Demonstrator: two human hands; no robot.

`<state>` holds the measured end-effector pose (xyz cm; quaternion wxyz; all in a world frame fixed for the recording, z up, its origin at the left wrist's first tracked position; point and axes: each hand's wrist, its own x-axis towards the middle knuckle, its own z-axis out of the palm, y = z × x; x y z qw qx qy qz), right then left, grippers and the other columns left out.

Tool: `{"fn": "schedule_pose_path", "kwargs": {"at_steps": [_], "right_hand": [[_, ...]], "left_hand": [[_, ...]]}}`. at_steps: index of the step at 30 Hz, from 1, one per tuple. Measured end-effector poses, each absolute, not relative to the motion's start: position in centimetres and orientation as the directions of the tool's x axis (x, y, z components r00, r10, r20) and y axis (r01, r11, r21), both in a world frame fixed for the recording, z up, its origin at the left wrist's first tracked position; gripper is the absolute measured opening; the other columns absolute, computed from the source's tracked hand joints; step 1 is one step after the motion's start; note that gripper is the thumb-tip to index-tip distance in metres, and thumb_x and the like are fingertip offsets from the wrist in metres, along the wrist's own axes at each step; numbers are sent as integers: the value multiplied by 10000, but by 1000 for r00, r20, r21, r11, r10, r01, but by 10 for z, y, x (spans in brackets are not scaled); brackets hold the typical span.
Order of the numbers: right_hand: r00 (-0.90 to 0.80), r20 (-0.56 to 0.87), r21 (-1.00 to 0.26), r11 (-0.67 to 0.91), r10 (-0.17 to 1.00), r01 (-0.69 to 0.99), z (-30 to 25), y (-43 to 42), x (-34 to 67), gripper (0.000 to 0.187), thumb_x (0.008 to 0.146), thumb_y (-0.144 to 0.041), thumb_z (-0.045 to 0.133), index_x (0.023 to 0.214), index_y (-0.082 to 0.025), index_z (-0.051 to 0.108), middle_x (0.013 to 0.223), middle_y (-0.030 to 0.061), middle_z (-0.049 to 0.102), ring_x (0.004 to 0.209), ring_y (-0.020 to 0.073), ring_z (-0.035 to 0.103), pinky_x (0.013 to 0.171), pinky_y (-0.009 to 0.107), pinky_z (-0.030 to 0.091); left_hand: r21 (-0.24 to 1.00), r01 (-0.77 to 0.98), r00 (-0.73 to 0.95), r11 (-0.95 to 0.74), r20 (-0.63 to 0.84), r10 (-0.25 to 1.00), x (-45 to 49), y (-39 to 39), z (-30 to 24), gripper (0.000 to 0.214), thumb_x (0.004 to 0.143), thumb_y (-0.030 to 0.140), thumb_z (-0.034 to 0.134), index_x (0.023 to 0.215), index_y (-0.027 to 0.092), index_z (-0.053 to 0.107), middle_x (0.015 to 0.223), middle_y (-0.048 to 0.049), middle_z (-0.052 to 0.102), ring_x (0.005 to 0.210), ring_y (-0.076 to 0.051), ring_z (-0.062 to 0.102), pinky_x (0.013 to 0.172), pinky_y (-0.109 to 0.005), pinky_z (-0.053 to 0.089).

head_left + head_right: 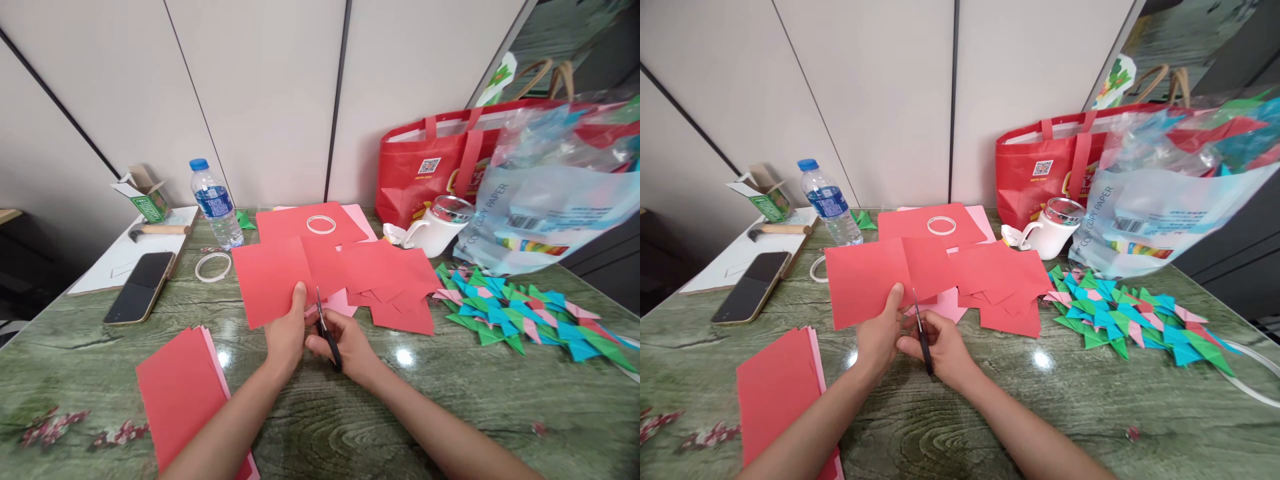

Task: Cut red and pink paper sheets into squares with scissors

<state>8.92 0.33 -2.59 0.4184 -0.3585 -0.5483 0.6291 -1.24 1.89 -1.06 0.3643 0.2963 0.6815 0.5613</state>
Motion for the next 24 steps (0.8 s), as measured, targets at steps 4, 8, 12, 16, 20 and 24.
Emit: {"fn": "schedule_pose_path", "kwargs": {"at_steps": [4, 8, 12, 16, 20, 24], "right_hand": [[-387, 15, -989, -44, 922, -143, -27, 3, 89, 285, 638, -359, 659, 791, -161, 523, 562, -45, 486, 502, 82, 424, 485, 209, 348], [-379, 16, -990, -39, 925, -138, -28, 4, 88, 255, 648, -330, 654, 783, -155, 527, 548, -48, 484, 493, 78, 418, 475, 203, 337], [-370, -1, -991, -50, 929, -121, -29, 4, 88, 250, 645, -328, 653, 778, -155, 534, 533, -51, 483, 478, 76, 414, 456, 199, 328], [-363, -18, -992, -64, 931, -113, -30, 3, 88, 253, 640, -337, 653, 769, -156, 534, 534, -50, 487, 473, 74, 418, 452, 198, 331], [-371, -27, -990, -77, 928, -122, -31, 3, 88, 256, 646, -338, 651, 776, -152, 532, 510, -57, 478, 446, 67, 402, 433, 195, 322], [-374, -34, -987, -91, 927, -135, -34, 4, 88, 264, 647, -353, 652, 771, -154, 531, 498, -62, 470, 425, 62, 396, 419, 194, 329]], "left_hand": [[986, -1, -560, 170, -141, 816, -13, 19, -14, 355, 619, 483, 581, 727, 146, 614, 683, -73, 631, 786, -213, 593, 731, -328, 447], [987, -19, -554, 162, -145, 820, -14, 20, -18, 349, 620, 481, 581, 727, 150, 612, 682, -72, 630, 784, -212, 593, 728, -329, 447], [986, -26, -550, 167, -154, 821, -14, 20, -19, 356, 618, 484, 582, 736, 150, 612, 689, -72, 631, 780, -210, 595, 732, -328, 445], [985, -32, -542, 171, -161, 825, -14, 20, -19, 366, 619, 494, 576, 739, 150, 612, 689, -75, 632, 780, -211, 595, 728, -325, 445], [984, -9, -535, 179, -156, 830, -14, 19, -16, 374, 625, 505, 562, 732, 150, 609, 664, -70, 625, 748, -207, 596, 710, -322, 445], [981, 33, -552, 190, -141, 822, -14, 19, -14, 375, 622, 515, 556, 696, 151, 608, 622, -58, 614, 681, -195, 591, 673, -315, 448]]}}
